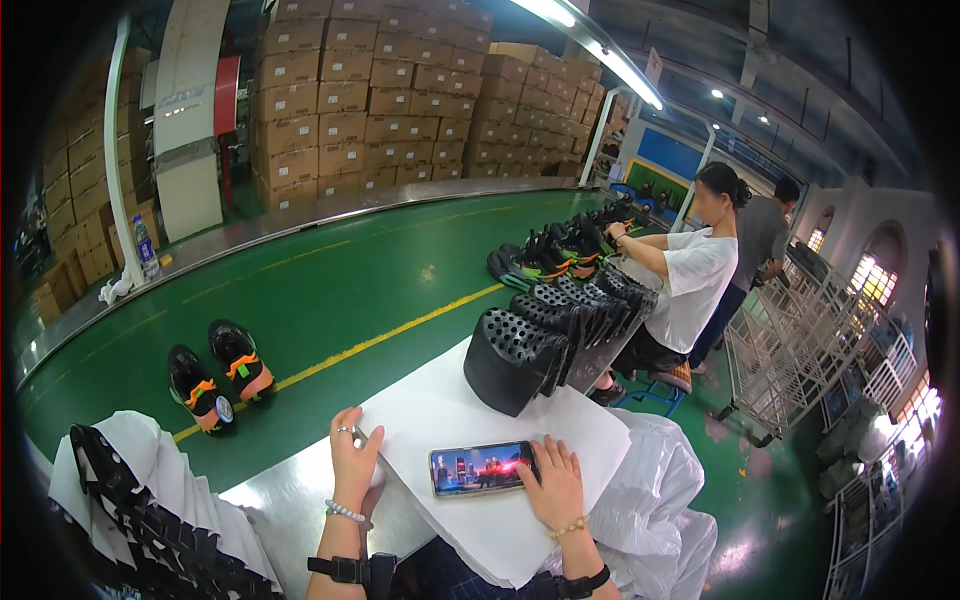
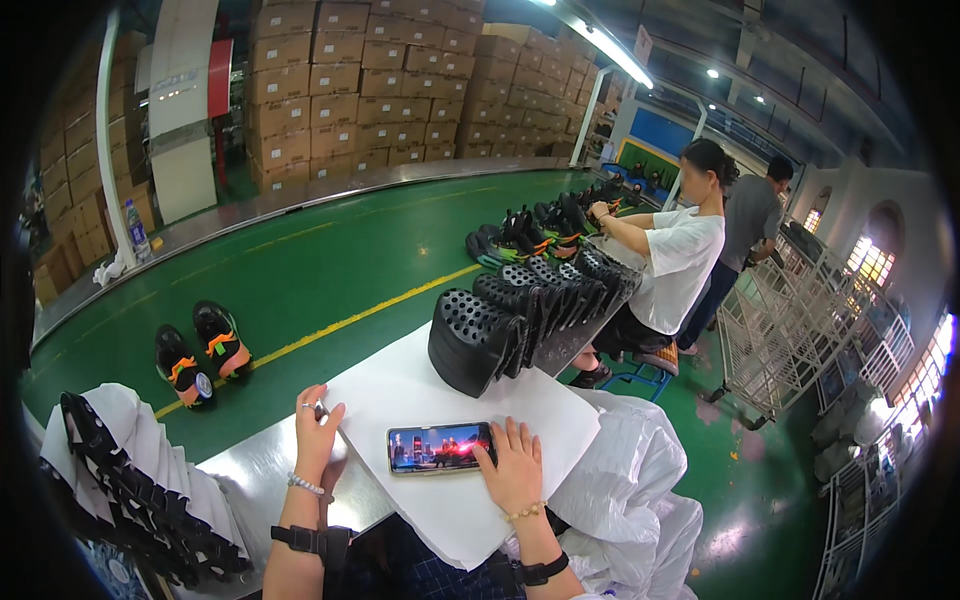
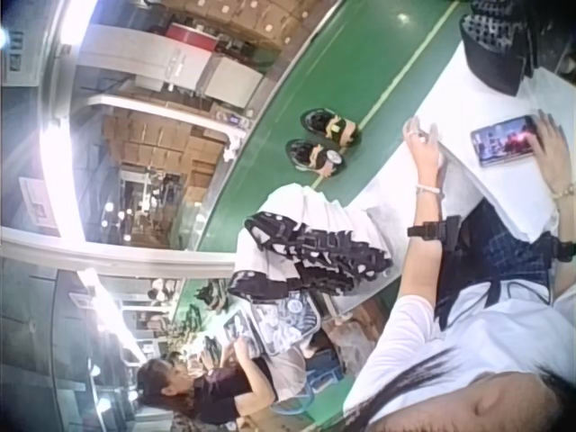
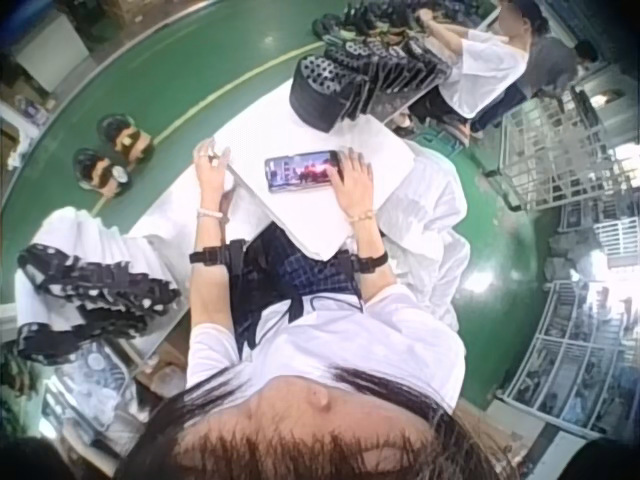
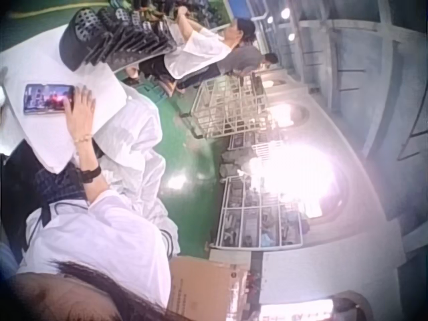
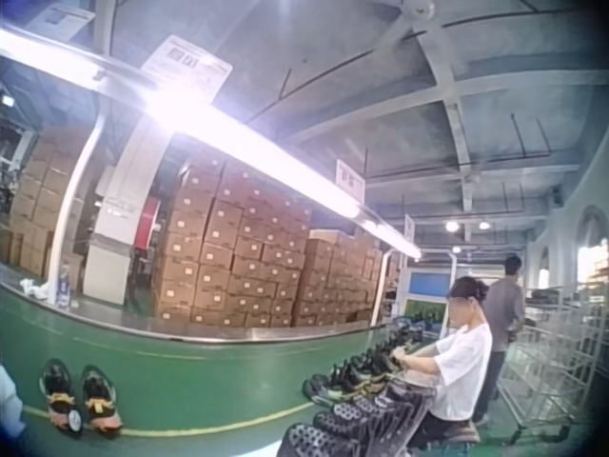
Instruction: Checking and organizing shoes on an assembly line.
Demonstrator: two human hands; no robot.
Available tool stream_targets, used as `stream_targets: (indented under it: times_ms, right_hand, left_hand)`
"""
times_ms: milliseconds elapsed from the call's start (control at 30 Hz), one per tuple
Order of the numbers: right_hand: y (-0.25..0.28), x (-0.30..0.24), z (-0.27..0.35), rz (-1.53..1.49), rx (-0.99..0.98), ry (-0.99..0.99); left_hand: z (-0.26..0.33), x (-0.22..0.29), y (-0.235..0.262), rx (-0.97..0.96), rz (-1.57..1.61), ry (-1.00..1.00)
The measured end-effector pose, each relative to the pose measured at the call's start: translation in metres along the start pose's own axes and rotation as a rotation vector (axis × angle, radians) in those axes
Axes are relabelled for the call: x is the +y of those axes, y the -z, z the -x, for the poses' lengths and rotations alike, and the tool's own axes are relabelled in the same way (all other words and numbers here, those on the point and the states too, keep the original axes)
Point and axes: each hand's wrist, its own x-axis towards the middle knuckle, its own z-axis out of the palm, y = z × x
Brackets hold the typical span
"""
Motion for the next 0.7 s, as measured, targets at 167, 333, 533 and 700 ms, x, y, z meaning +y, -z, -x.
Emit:
stream_targets:
  times_ms: [167, 333, 533, 700]
  right_hand:
    - [0.000, 0.001, 0.000, -0.001, -0.005, 0.005]
    - [0.000, 0.000, 0.000, 0.007, -0.001, 0.005]
    - [0.000, 0.000, -0.001, 0.004, 0.004, 0.012]
    - [0.002, -0.001, 0.000, 0.002, 0.014, 0.012]
  left_hand:
    - [0.008, 0.005, 0.000, -0.077, -0.144, -0.074]
    - [0.009, 0.008, 0.001, -0.119, -0.245, -0.102]
    - [0.009, 0.010, 0.002, -0.150, -0.326, -0.139]
    - [0.011, 0.018, 0.002, -0.146, -0.355, -0.201]
